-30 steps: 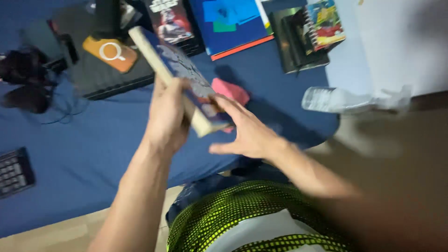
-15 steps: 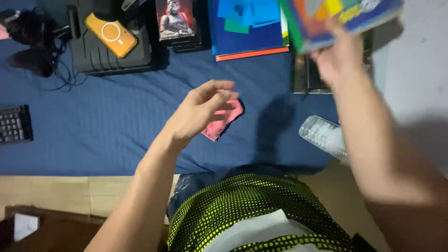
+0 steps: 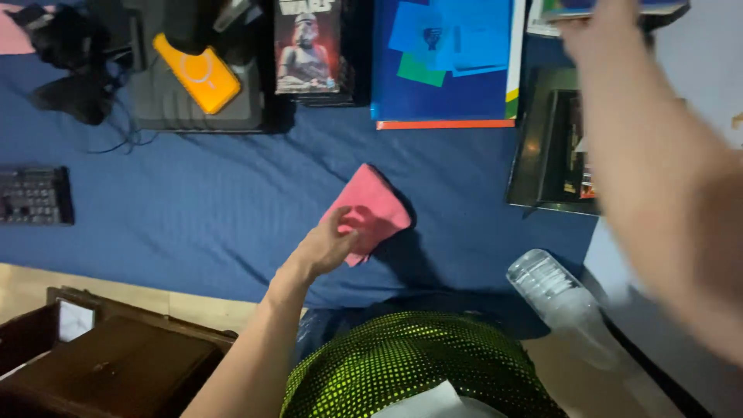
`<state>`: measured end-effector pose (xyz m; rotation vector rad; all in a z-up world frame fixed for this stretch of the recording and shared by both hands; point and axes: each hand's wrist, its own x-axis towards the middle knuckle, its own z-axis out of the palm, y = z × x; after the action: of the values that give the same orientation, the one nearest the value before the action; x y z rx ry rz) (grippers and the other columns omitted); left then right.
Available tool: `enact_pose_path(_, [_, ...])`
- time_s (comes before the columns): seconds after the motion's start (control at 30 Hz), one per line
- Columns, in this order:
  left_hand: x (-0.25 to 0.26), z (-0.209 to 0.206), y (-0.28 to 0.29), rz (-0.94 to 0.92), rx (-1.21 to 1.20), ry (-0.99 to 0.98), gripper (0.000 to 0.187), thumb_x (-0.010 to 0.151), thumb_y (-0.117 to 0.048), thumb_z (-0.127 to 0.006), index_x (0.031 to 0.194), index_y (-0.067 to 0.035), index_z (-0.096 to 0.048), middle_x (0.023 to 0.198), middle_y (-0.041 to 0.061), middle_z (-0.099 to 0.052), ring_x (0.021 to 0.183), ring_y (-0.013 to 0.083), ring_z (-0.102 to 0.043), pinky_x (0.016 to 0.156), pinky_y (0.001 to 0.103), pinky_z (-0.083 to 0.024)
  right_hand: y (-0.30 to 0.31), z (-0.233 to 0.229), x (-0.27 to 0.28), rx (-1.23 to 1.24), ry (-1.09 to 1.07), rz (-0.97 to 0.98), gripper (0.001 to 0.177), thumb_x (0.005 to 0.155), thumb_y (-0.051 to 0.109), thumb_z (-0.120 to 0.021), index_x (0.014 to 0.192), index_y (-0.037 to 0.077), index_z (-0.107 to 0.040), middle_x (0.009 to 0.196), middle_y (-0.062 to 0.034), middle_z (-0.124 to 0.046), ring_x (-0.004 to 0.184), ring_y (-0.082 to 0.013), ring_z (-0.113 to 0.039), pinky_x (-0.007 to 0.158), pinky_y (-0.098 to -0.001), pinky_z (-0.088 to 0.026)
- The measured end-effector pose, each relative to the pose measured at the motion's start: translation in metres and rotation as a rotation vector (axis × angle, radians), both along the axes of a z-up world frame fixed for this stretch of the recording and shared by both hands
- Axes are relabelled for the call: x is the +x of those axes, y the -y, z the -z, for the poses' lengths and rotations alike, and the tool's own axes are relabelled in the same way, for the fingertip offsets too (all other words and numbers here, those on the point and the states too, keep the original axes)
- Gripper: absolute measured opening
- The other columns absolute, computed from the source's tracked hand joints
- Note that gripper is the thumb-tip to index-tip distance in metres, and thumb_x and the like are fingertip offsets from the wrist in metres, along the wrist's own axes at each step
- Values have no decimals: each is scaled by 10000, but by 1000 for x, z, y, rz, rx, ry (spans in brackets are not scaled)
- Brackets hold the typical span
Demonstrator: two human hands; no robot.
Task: Cleaning comics, books, and folders with a cloth and organizing them on a surface.
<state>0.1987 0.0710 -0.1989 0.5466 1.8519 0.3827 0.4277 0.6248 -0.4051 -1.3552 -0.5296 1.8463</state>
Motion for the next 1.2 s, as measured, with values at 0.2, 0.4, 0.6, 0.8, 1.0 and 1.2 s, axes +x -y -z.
enact_pose_path(0.2, [-3, 28, -27, -3, -55, 115, 845, 903, -381, -734, 1591, -79, -345, 1082, 232, -742, 867, 305, -717, 599, 385, -550, 138, -56, -33, 296, 607, -211, 711, 866, 294, -846, 1376, -44, -483, 1129, -174, -545, 1012, -289, -556, 929, -410, -563])
enact_pose_path(0.4, [-6, 19, -41, 39, -148, 71, 945, 800, -354, -779, 1569, -97, -294, 1054, 159, -737, 682, 222, -698, 457, 356, -490, 178, -120, -67, 673, 1035, -677, 776, 836, 400, -918, 1390, -4, -554, 1339, -244, -659, 1252, -378, -648, 1093, -440, -510])
enact_pose_path(0.6, [-21, 21, -24, -3, -70, 130, 809, 886, -293, -685, 1597, -128, -334, 1138, 238, -721, 837, 287, -721, 669, 360, -563, 166, -133, -74, 608, 1176, -858, 611, 765, 427, -921, 1204, 30, -769, 1217, -206, -761, 1130, -341, -741, 1023, -417, -566])
enact_pose_path(0.8, [-48, 51, 16, -1, 179, 116, 534, 929, -325, -641, 1388, -53, -610, 1320, 118, -682, 1199, 207, -632, 1002, 324, -488, 194, -137, -68, 466, 1146, -655, 720, 626, 288, -1002, 1143, -8, -598, 1138, -202, -679, 971, -318, -687, 804, -427, -559])
enact_pose_path(1.0, [-60, 24, 36, -143, 167, 190, 460, 906, -275, -594, 1298, -52, -684, 1232, 99, -730, 1122, 196, -672, 945, 326, -527, 277, -173, -42, 64, 1030, -842, 422, 840, 275, -827, 1205, 93, -719, 1072, -128, -745, 912, -269, -687, 739, -460, -514])
enact_pose_path(1.2, [-58, 45, 44, -110, 272, 103, 415, 907, -246, -624, 1251, -19, -672, 1165, 115, -752, 1034, 194, -692, 922, 323, -535, 346, -167, 14, 381, 1328, -720, 354, 863, 280, -836, 1130, 59, -757, 1082, -225, -734, 1031, -392, -681, 884, -480, -522])
